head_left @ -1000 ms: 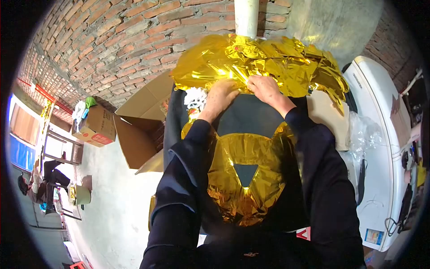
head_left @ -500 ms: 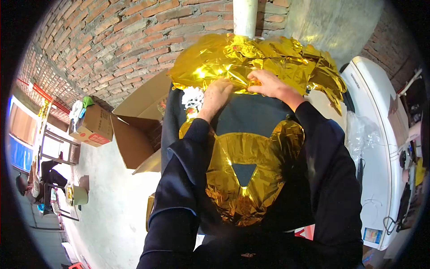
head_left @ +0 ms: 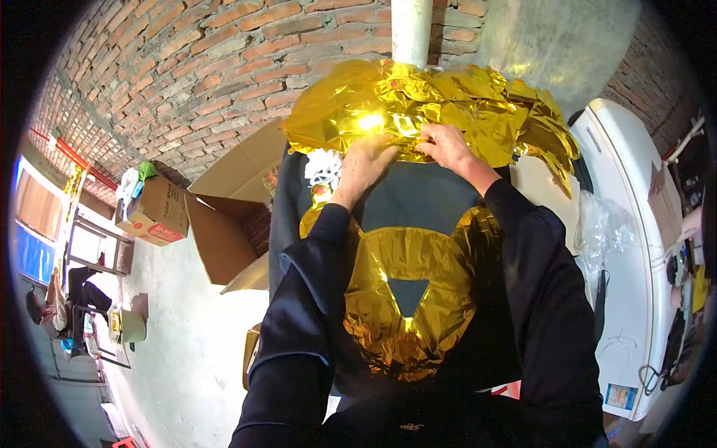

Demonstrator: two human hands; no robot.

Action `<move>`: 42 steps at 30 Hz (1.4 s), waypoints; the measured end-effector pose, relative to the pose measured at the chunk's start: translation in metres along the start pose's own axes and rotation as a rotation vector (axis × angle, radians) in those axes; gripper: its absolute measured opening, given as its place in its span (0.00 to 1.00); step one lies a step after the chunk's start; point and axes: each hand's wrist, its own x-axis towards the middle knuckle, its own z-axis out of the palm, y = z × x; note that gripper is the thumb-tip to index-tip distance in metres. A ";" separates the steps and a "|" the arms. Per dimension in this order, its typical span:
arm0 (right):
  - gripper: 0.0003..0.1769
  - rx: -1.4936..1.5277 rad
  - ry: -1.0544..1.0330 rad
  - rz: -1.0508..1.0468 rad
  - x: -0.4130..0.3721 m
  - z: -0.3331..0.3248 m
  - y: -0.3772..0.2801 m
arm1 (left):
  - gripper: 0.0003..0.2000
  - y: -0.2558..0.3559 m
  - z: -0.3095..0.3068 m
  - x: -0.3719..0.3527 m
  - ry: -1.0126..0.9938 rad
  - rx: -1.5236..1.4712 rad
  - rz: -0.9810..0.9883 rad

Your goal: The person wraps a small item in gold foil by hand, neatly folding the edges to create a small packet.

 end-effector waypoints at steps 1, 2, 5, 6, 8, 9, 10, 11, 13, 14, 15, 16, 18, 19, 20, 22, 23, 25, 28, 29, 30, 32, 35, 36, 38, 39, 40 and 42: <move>0.14 0.000 0.016 -0.025 0.003 0.002 -0.001 | 0.13 0.001 -0.002 0.000 -0.003 0.001 0.027; 0.15 -0.001 0.031 -0.049 0.005 0.004 -0.001 | 0.13 0.003 -0.005 0.001 -0.007 0.001 0.053; 0.17 0.068 0.033 -0.116 0.011 -0.004 -0.011 | 0.11 0.002 -0.005 0.000 0.019 0.021 0.071; 0.15 0.096 0.036 -0.142 0.013 -0.005 -0.013 | 0.11 0.002 -0.005 0.000 0.034 0.031 0.067; 0.10 0.153 0.040 -0.193 0.020 -0.007 -0.017 | 0.10 0.002 -0.004 0.000 0.034 0.027 0.049; 0.09 0.130 0.059 -0.245 0.024 -0.008 -0.015 | 0.10 0.001 -0.004 -0.001 0.035 0.025 0.039; 0.09 0.106 0.078 -0.298 0.028 -0.010 -0.013 | 0.10 -0.001 -0.003 -0.002 0.037 0.018 0.025; 0.10 0.083 0.098 -0.351 0.032 -0.013 -0.011 | 0.11 -0.003 -0.002 -0.001 0.040 0.011 0.012; 0.14 0.010 0.297 -0.366 0.033 -0.018 -0.020 | 0.12 -0.002 -0.003 -0.001 0.042 0.003 -0.036; 0.13 -0.026 0.453 -0.347 0.029 -0.017 -0.025 | 0.13 -0.001 -0.002 -0.002 0.043 0.003 -0.071; 0.12 -0.062 0.609 -0.327 0.023 -0.020 -0.035 | 0.14 0.000 -0.003 -0.002 0.043 0.003 -0.105; 0.09 -0.045 0.668 -0.336 0.018 -0.024 -0.041 | 0.14 -0.003 -0.002 -0.001 0.016 0.002 -0.165; 0.07 0.016 0.608 -0.319 -0.007 -0.027 -0.055 | 0.16 -0.009 0.000 0.001 -0.040 0.000 -0.287; 0.07 0.047 0.576 -0.310 -0.020 -0.025 -0.060 | 0.16 -0.009 -0.002 0.001 -0.043 0.003 -0.302; 0.07 -0.083 0.470 -0.281 -0.031 -0.019 -0.054 | 0.16 -0.008 -0.003 0.001 -0.045 0.006 -0.318; 0.08 -0.131 0.287 -0.326 -0.051 -0.007 -0.041 | 0.18 -0.003 -0.006 0.001 -0.046 0.011 -0.353; 0.08 -0.155 0.197 -0.348 -0.055 -0.001 -0.034 | 0.18 0.001 -0.008 0.002 -0.044 0.013 -0.373; 0.09 -0.222 0.313 -0.490 -0.053 0.012 -0.022 | 0.19 0.002 -0.008 0.004 -0.041 0.032 -0.379; 0.06 -0.275 0.438 -0.521 -0.047 0.026 -0.003 | 0.19 -0.001 -0.007 0.003 -0.044 0.065 -0.368; 0.05 -0.270 0.351 -0.469 -0.045 0.030 0.006 | 0.19 -0.001 -0.008 0.003 -0.046 0.061 -0.375; 0.05 -0.267 0.265 -0.416 -0.042 0.029 0.007 | 0.19 0.000 -0.008 0.003 -0.047 0.056 -0.381; 0.05 -0.258 0.177 -0.361 -0.041 0.028 0.009 | 0.19 0.003 -0.008 0.002 -0.022 0.052 -0.364; 0.07 -0.182 0.198 -0.346 -0.035 0.025 0.003 | 0.19 0.008 -0.012 0.005 -0.042 0.028 -0.381; 0.08 -0.117 0.223 -0.335 -0.030 0.024 0.003 | 0.19 0.007 -0.013 0.003 -0.061 0.018 -0.398; 0.10 0.067 0.161 -0.153 -0.024 0.020 0.004 | 0.19 0.006 -0.013 0.004 -0.076 0.018 -0.412; 0.11 0.145 0.141 -0.085 -0.023 0.016 0.003 | 0.18 0.003 -0.012 0.004 -0.081 0.018 -0.417; 0.11 0.222 0.121 -0.018 -0.021 0.013 0.000 | 0.18 0.001 -0.009 0.002 -0.050 0.000 -0.388; 0.14 0.246 0.067 0.090 -0.012 0.004 -0.001 | 0.17 0.002 -0.007 0.001 0.017 -0.033 -0.326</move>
